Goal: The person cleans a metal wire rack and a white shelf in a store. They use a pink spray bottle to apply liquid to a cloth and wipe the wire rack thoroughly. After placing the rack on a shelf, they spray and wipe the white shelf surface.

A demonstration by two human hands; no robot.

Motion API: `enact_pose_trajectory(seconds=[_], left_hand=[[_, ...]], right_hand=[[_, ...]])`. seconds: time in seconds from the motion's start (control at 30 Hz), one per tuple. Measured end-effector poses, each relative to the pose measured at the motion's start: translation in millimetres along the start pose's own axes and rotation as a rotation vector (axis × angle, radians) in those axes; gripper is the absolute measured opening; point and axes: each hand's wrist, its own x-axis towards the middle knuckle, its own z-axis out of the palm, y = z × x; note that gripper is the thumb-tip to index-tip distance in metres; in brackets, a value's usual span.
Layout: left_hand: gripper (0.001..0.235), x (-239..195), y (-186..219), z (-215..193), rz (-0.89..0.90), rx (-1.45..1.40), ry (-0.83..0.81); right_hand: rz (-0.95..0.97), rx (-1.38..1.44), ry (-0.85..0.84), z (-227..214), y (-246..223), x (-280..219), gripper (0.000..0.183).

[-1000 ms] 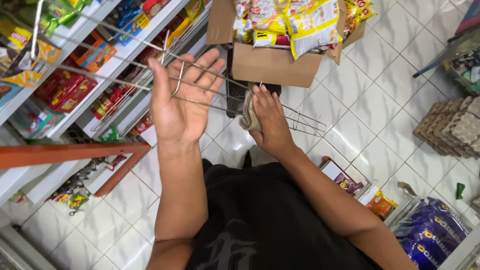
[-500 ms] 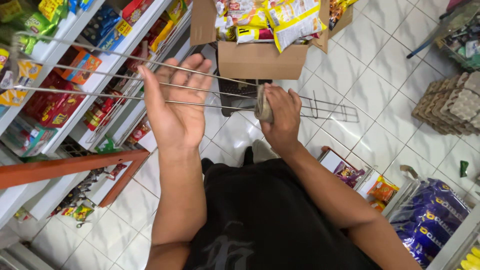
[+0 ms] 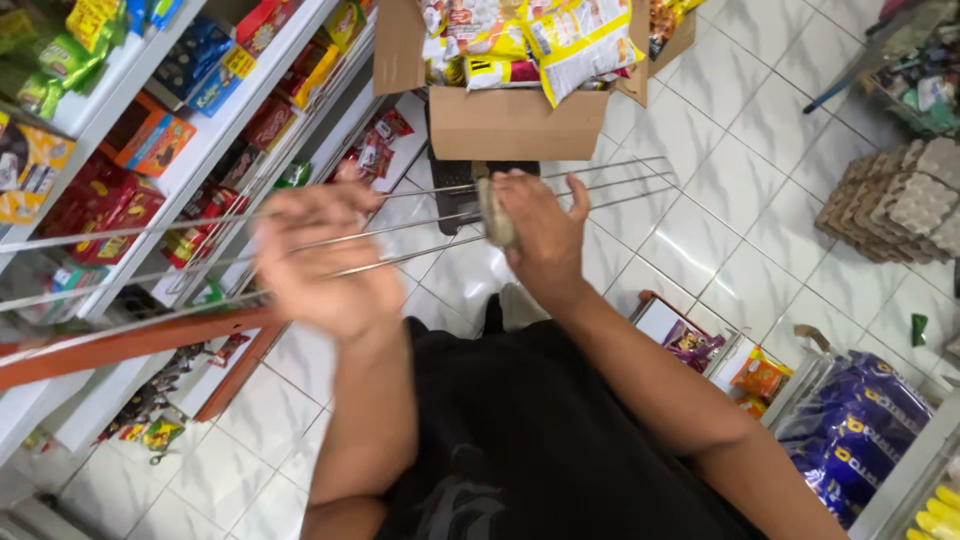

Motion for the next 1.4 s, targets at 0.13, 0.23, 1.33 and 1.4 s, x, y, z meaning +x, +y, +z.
enact_pose_trajectory(seconds=[0.13, 0.23, 1.33, 1.4], left_hand=[[0.034, -1, 37, 4, -0.047, -0.003, 0.112], [0.036, -2, 43, 10, -0.041, -0.022, 0.092], [0.019, -90, 33, -87, 0.177, 0.070, 0.338], [0.021, -96, 53, -90, 0.155, 0.065, 0.431]], right_hand=[[-0.019, -0.021, 0.021, -2, 20, -12, 0.051], [-0.031, -0.048, 0.018, -8, 21, -17, 0.054], [-0.313, 0.401, -0.333, 53, -113, -17, 0.068], [-0.354, 0.394, -0.344, 52, -125, -25, 0.070]])
